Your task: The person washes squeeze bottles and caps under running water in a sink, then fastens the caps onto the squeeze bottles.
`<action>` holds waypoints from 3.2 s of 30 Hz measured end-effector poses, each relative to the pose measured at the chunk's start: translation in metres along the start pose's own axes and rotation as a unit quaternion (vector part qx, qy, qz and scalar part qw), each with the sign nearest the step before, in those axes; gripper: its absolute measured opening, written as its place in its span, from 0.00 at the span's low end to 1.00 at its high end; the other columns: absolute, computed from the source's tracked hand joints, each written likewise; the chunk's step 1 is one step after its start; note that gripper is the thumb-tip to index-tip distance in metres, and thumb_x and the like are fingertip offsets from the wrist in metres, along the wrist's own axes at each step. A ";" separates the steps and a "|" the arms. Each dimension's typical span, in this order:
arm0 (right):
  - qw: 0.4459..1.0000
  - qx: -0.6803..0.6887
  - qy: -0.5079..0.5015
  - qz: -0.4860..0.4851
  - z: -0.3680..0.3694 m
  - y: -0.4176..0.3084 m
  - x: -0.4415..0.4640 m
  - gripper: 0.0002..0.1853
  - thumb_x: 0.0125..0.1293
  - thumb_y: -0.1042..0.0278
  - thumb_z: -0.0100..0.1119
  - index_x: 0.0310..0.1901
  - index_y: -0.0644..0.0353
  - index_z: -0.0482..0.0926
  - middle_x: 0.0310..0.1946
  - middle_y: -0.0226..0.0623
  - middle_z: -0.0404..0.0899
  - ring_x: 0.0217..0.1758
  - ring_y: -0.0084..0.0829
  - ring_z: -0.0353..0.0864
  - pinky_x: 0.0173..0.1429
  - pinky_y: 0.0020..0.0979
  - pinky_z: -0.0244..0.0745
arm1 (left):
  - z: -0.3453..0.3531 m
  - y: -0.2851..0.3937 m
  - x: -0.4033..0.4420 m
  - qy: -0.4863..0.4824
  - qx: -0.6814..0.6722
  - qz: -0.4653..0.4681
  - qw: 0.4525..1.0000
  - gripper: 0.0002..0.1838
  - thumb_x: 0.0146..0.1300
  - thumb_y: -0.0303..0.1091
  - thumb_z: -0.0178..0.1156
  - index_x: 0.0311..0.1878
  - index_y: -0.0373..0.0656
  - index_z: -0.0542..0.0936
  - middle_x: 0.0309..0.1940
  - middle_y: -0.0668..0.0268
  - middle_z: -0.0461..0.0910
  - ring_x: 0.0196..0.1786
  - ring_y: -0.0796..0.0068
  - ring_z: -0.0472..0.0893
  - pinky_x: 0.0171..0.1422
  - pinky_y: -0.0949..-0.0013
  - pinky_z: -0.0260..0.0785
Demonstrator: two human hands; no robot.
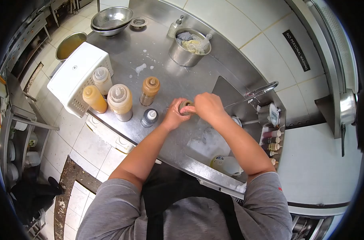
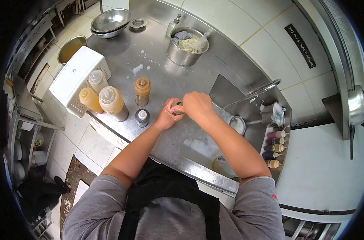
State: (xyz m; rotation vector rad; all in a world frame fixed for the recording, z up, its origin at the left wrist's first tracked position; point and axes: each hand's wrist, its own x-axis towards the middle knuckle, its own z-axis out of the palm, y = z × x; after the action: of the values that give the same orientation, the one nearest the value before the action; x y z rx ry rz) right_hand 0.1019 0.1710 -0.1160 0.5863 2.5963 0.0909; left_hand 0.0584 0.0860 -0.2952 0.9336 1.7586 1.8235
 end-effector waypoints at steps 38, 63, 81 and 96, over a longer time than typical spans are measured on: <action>0.491 0.170 0.529 0.671 0.338 0.347 -0.236 0.38 0.47 0.56 0.76 0.55 0.68 0.68 0.52 0.57 0.67 0.57 0.55 0.67 0.61 0.50 0.64 | 0.000 -0.034 -0.027 0.215 0.097 -0.044 0.971 0.39 0.62 0.31 0.65 0.69 0.32 0.53 0.58 0.50 0.67 0.58 0.61 0.72 0.63 0.63 0.66; 0.718 0.592 0.366 -0.013 0.221 0.296 0.012 0.35 0.61 0.64 0.66 0.67 0.49 0.59 0.52 0.47 0.75 0.54 0.45 0.77 0.58 0.38 0.71 | 0.195 -0.019 0.074 -0.099 0.589 -0.087 0.798 0.46 0.65 0.61 0.51 0.76 0.44 0.46 0.75 0.51 0.46 0.77 0.49 0.45 0.77 0.49 0.38; 0.636 0.659 0.399 -0.040 0.173 0.332 0.063 0.33 0.65 0.70 0.61 0.68 0.56 0.55 0.51 0.39 0.73 0.52 0.28 0.75 0.57 0.31 0.71 | 0.293 -0.004 0.142 -0.111 -0.169 -0.339 0.919 0.28 0.72 0.59 0.38 0.54 0.44 0.74 0.44 0.62 0.80 0.43 0.70 0.79 0.51 0.73 0.70; 0.635 0.591 0.497 -0.030 0.180 0.305 0.051 0.18 0.69 0.66 0.53 0.59 0.53 0.67 0.46 0.47 0.76 0.50 0.42 0.79 0.55 0.37 0.71 | 0.288 -0.014 0.122 -0.264 -0.297 -0.382 0.835 0.35 0.68 0.68 0.33 0.58 0.48 0.70 0.47 0.63 0.77 0.45 0.68 0.80 0.46 0.62 0.77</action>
State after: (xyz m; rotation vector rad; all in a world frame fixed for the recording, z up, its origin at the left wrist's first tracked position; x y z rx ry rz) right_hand 0.2630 0.4620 -0.2472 1.0482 3.3839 -1.9941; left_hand 0.1820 0.3740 -0.2992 0.3280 0.9031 1.2599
